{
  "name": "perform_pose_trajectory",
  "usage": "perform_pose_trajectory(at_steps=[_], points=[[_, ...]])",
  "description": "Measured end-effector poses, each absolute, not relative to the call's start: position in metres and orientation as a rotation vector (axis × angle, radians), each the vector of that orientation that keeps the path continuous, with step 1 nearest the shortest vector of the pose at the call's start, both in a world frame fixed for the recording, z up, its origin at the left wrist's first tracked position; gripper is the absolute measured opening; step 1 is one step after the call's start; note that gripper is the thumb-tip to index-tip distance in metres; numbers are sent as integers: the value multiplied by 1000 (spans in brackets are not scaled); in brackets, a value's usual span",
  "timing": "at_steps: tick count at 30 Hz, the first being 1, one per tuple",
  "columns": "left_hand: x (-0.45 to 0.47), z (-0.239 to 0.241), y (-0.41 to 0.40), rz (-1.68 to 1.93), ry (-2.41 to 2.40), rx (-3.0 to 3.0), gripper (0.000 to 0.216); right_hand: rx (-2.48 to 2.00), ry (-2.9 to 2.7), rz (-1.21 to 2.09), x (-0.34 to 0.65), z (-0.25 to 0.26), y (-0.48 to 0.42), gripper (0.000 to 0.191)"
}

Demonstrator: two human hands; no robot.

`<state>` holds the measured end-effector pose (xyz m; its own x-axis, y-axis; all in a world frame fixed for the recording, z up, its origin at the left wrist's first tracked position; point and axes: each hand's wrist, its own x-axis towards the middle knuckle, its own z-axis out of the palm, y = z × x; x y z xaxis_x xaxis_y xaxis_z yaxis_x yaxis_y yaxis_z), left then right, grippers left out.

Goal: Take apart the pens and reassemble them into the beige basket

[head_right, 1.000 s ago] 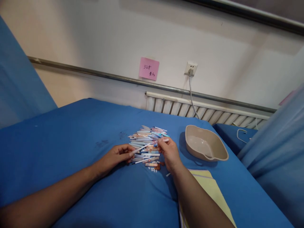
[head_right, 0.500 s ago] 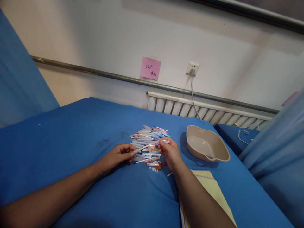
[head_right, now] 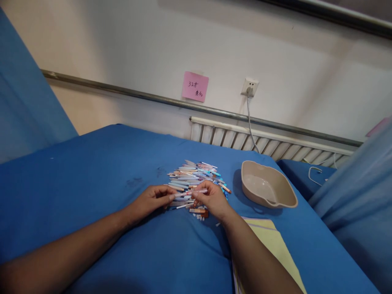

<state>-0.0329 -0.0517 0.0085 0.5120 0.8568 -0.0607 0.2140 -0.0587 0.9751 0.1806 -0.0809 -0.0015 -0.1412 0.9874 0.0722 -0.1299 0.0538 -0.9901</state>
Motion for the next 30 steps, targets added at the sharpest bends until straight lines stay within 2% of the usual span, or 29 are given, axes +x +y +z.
perform_pose_trajectory(at_steps=[17,21,28,30], points=[[-30,14,-55,782,938,1564,29,-1120,-1373,1207,179,-7,-82,21],[-29,14,-56,862,919,1445,48,-1097,-1323,1220,176,-8,-81,23],[-30,12,-52,847,939,1438,32,-1150,-1324,1172,174,-12,-81,27],[-30,13,-53,895,918,1395,39,-1149,-1319,1173,174,-14,-80,27]])
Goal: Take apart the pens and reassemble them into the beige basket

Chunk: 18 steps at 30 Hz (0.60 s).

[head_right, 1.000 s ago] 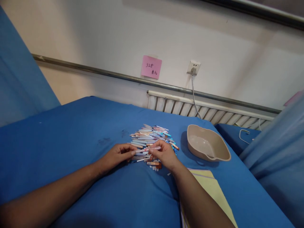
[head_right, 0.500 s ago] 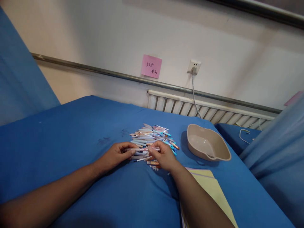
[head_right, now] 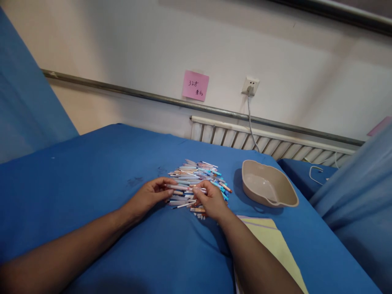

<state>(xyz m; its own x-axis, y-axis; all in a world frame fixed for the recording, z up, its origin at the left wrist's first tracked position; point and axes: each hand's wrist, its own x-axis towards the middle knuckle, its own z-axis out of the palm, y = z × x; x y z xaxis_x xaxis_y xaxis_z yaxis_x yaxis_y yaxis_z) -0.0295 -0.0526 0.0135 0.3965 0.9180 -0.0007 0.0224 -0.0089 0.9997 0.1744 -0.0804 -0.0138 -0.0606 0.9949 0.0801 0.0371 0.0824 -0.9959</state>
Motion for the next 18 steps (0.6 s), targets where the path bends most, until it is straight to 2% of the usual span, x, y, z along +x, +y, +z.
perform_pose_trajectory(at_steps=[2,9,13,18], points=[[-29,14,-54,892,913,1354,50,-1152,-1333,1168,175,-15,-79,27],[-30,12,-52,861,915,1335,29,-1159,-1356,1164,175,-18,-79,27],[-31,13,-52,876,869,1267,47,-1165,-1360,1152,175,-17,-80,27],[-32,8,-49,749,961,1331,32,-1177,-1418,1096,176,-18,-80,25]])
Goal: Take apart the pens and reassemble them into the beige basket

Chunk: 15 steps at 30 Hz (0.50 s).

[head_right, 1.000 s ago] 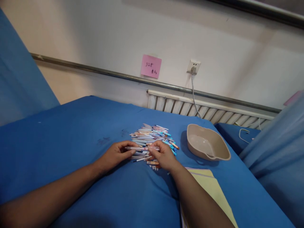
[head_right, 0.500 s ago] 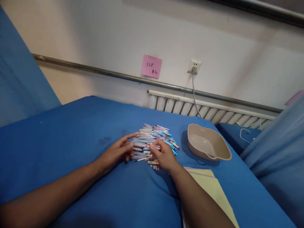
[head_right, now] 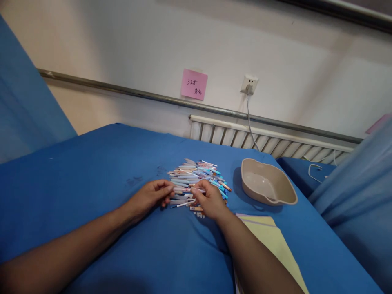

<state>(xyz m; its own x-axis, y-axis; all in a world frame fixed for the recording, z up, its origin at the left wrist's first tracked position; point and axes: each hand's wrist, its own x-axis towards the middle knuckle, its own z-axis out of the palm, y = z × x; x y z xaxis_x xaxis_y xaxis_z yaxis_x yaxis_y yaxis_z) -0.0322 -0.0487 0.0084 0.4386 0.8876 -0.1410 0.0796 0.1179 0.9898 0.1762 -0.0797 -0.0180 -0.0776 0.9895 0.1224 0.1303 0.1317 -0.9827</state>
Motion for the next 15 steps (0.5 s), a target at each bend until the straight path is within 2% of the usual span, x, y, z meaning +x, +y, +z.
perform_pose_trajectory(at_steps=[2,5,12,15], points=[[-33,8,-49,800,921,1351,30,-1188,-1439,1066,177,-19,-79,25],[-32,11,-50,828,877,1296,47,-1179,-1466,1033,177,-20,-80,24],[-31,10,-51,768,972,1352,27,-1218,-1582,872,177,-12,-83,18],[-31,12,-51,854,925,1294,38,-1248,-1605,778,177,-11,-82,17]])
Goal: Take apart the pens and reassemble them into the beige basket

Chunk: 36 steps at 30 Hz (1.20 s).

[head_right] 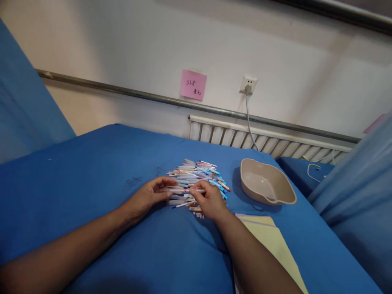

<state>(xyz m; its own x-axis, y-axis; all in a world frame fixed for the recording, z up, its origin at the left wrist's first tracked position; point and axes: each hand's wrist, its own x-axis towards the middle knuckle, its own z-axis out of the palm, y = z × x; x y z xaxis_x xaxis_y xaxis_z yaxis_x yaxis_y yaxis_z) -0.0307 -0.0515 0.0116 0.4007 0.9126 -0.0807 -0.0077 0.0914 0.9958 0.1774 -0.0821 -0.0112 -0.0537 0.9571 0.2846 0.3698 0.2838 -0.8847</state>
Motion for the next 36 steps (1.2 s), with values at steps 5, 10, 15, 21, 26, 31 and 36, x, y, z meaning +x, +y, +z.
perform_pose_trajectory(at_steps=[5,10,15,21,26,31,36], points=[[-30,11,-52,693,932,1251,35,-1234,-1595,786,177,-10,-84,18],[-31,11,-50,786,913,1357,29,-1238,-1575,770,175,-7,-84,18],[-31,10,-49,771,919,1409,30,-1119,-1440,918,171,-3,-83,22],[-29,9,-53,690,905,1455,33,-1005,-1307,1058,168,3,-84,26],[-29,13,-56,619,846,1457,30,-1001,-1288,1085,167,3,-84,27],[-28,15,-57,678,892,1489,26,-983,-1262,1126,165,4,-85,26],[-27,15,-57,735,907,1480,32,-976,-1263,1111,165,5,-85,27]])
